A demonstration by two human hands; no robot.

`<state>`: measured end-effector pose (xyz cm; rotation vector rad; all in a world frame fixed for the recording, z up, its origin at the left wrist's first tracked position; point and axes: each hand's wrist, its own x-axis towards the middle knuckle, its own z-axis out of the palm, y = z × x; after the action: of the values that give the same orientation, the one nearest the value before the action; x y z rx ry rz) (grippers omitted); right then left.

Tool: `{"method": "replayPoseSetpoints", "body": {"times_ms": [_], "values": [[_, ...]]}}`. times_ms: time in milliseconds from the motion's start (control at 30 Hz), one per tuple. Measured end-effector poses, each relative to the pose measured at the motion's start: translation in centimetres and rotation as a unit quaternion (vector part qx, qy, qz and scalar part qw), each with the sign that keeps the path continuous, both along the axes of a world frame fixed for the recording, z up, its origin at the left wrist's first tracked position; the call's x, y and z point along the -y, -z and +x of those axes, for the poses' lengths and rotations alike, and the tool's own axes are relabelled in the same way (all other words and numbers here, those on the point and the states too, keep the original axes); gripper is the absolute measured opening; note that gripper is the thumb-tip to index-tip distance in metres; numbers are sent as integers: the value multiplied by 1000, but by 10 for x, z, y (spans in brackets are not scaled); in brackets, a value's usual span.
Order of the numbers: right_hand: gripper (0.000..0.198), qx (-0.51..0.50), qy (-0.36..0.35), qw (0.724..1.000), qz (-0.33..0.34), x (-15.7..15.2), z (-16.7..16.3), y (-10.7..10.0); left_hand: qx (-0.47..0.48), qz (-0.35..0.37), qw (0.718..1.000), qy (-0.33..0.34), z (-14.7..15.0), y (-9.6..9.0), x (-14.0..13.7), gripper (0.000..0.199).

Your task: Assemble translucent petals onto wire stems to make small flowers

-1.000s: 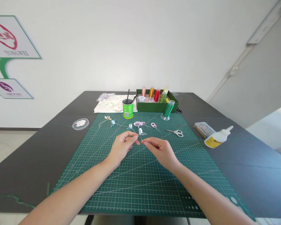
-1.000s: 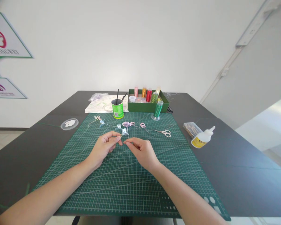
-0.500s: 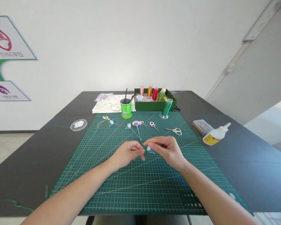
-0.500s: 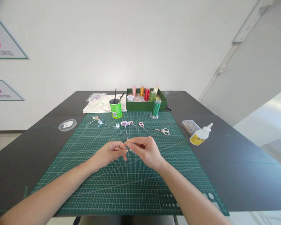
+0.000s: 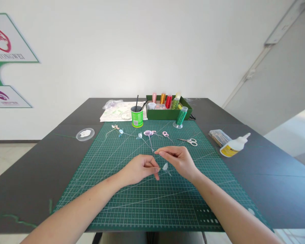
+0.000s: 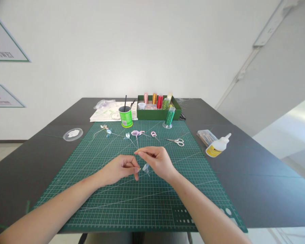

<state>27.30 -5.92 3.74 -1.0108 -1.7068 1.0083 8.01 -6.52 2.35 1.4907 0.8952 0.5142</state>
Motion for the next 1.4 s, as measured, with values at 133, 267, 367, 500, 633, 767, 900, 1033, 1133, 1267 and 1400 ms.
{"method": "replayPoseSetpoints", "body": {"times_ms": [133,267,367,500,633,767,900,1033,1133,1267,1400], "values": [[23,3,-4,1000,-12,-1,-1,2,6,-4,1000,7,1,0,0,18],[24,13,1,1000,-21,-3,-1,4,7,5,1000,12,1,-2,0,16],[25,24,6,999,-24,-4,-1,5,6,11,1000,14,1,-2,1,15],[25,39,6,999,-28,-5,0,5,4,17,1000,13,1,-4,2,14],[25,41,9,999,-30,-6,-1,5,-10,36,999,9,1,-6,2,15],[25,41,24,998,-33,-6,-2,4,-25,48,998,9,0,-8,2,15],[27,51,37,998,-32,-7,-1,5,-37,61,997,5,0,-11,2,14],[27,53,52,997,-35,-9,0,6,-61,125,990,-14,-1,-17,5,13],[27,40,53,997,-48,-10,1,5,-87,194,977,-30,-2,-20,8,17],[26,4,38,996,-86,-11,2,3,-126,288,949,-29,-3,-20,11,16],[30,-37,19,986,-160,-11,4,2,-154,370,915,-38,-4,-17,13,14]]}}
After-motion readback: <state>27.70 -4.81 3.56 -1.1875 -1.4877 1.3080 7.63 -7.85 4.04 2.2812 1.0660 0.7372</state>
